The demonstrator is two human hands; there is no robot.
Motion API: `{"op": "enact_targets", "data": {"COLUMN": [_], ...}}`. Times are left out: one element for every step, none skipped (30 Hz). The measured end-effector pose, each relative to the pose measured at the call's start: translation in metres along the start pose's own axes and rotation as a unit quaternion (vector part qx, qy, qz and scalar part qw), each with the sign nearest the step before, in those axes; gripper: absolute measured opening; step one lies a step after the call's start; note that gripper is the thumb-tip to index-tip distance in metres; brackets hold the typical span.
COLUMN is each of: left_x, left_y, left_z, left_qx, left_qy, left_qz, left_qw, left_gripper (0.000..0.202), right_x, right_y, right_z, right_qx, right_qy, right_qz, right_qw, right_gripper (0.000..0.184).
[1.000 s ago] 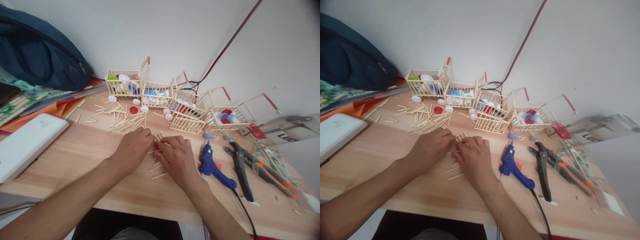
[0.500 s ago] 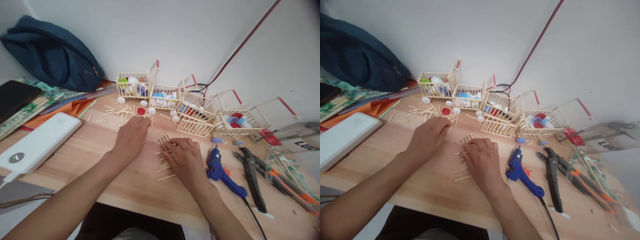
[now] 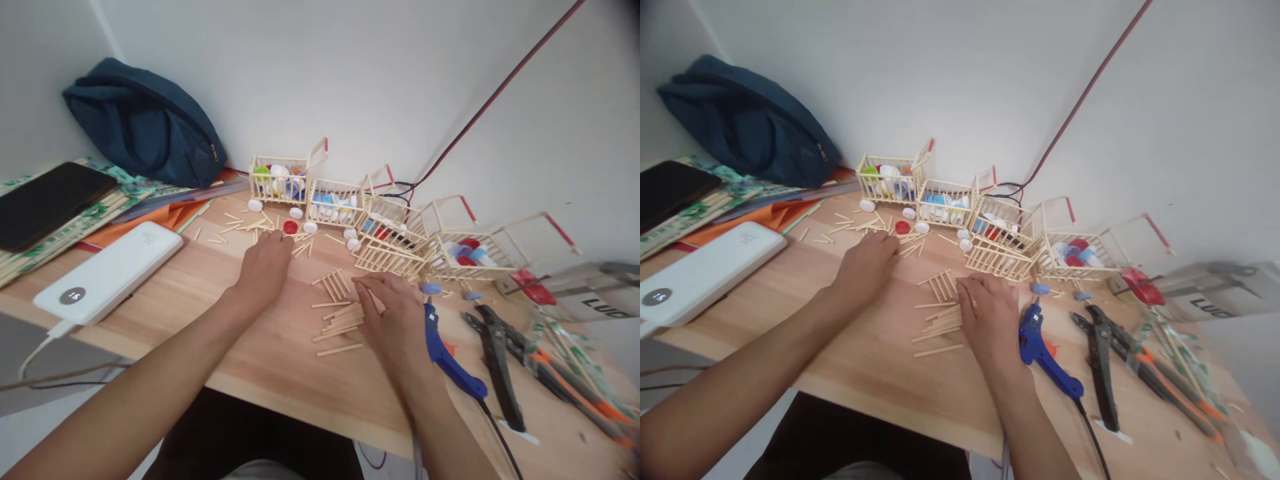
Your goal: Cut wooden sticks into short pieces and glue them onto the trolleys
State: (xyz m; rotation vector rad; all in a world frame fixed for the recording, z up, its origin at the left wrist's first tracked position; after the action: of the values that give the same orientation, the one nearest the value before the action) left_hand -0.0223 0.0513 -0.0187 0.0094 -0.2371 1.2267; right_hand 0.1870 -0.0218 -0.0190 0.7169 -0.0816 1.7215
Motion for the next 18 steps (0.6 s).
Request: {"op": "enact_targets", "data": {"left_x": [0.0,0.0,0.0,0.0,-0.001,-0.001,-0.002,-0.003,-0.003,-0.004,-0.004,-0.003,-0.002,-0.001,0.001,0.003,0.005,0.006], "left_y": [0.0,0.001,0.001,0.0,0.0,-0.001,-0.001,-0.001,-0.001,0.0,0.002,0.004,0.007,0.009,0.011,0.012,0.012,0.011], "left_z": [-0.001,-0.002,-0.002,-0.002,-0.002,-0.002,-0.002,-0.001,0.0,0.002,0.004,0.005,0.007,0.008,0.008,0.007,0.005,0.002], "left_qx": [0.005,0.009,0.014,0.019,0.026,0.034,0.042,0.049,0.051,0.047,0.033,0.004,-0.043,-0.104,-0.177,-0.257,-0.338,-0.416], "left_qy": [0.0,-0.001,-0.001,0.0,0.002,0.004,0.005,0.002,-0.004,-0.014,-0.027,-0.043,-0.061,-0.079,-0.089,-0.089,-0.073,-0.042], "left_qz": [0.002,0.0,-0.001,-0.001,0.0,0.002,0.004,0.005,0.008,0.012,0.017,0.022,0.026,0.028,0.028,0.029,0.032,0.035], "left_qw": [1.0,1.0,1.0,1.0,1.0,0.999,0.999,0.999,0.999,0.999,0.999,0.999,0.997,0.991,0.98,0.962,0.938,0.908], "left_gripper": [0.02,0.022,0.023,0.025,0.026,0.027,0.029,0.03,0.031,0.031,0.031,0.029,0.026,0.022,0.017,0.012,0.008,0.005], "right_x": [0.0,0.0,0.0,0.0,0.0,0.001,0.001,0.001,0.001,0.001,0.001,0.001,0.001,0.001,0.001,0.002,0.002,0.003], "right_y": [-0.001,-0.002,-0.002,-0.003,-0.003,-0.003,-0.004,-0.004,-0.004,-0.005,-0.005,-0.005,-0.005,-0.006,-0.006,-0.007,-0.007,-0.008], "right_z": [0.0,-0.001,-0.001,-0.002,-0.002,-0.002,-0.002,-0.002,-0.002,-0.001,-0.001,-0.001,-0.001,-0.002,-0.002,-0.002,-0.002,-0.002], "right_qx": [0.0,-0.001,-0.002,-0.002,-0.002,-0.001,-0.002,-0.002,-0.001,0.0,0.002,0.006,0.012,0.019,0.028,0.041,0.058,0.078], "right_qy": [-0.004,-0.007,-0.01,-0.011,-0.013,-0.015,-0.018,-0.02,-0.022,-0.024,-0.025,-0.026,-0.027,-0.031,-0.036,-0.042,-0.047,-0.051], "right_qz": [-0.001,-0.002,-0.004,-0.006,-0.008,-0.008,-0.009,-0.011,-0.013,-0.014,-0.015,-0.016,-0.017,-0.019,-0.022,-0.025,-0.029,-0.032], "right_qw": [1.0,1.0,1.0,1.0,1.0,1.0,1.0,1.0,1.0,1.0,1.0,1.0,0.999,0.999,0.999,0.998,0.997,0.995], "right_gripper": [0.017,0.017,0.017,0.016,0.016,0.016,0.016,0.016,0.016,0.017,0.017,0.017,0.018,0.019,0.019,0.02,0.02,0.021]}}
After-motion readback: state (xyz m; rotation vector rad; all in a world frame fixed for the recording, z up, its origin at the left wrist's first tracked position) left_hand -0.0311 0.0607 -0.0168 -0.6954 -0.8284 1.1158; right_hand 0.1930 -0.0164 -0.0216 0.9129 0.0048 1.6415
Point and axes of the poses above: each hand's wrist, its own x-axis towards the middle knuckle, its own z-axis out of the back of the hand, y = z × x, the point moved 2 cm from there along x, towards the middle knuckle, and after that the axes turned 2 degrees about -z, right-handed, at the moved point
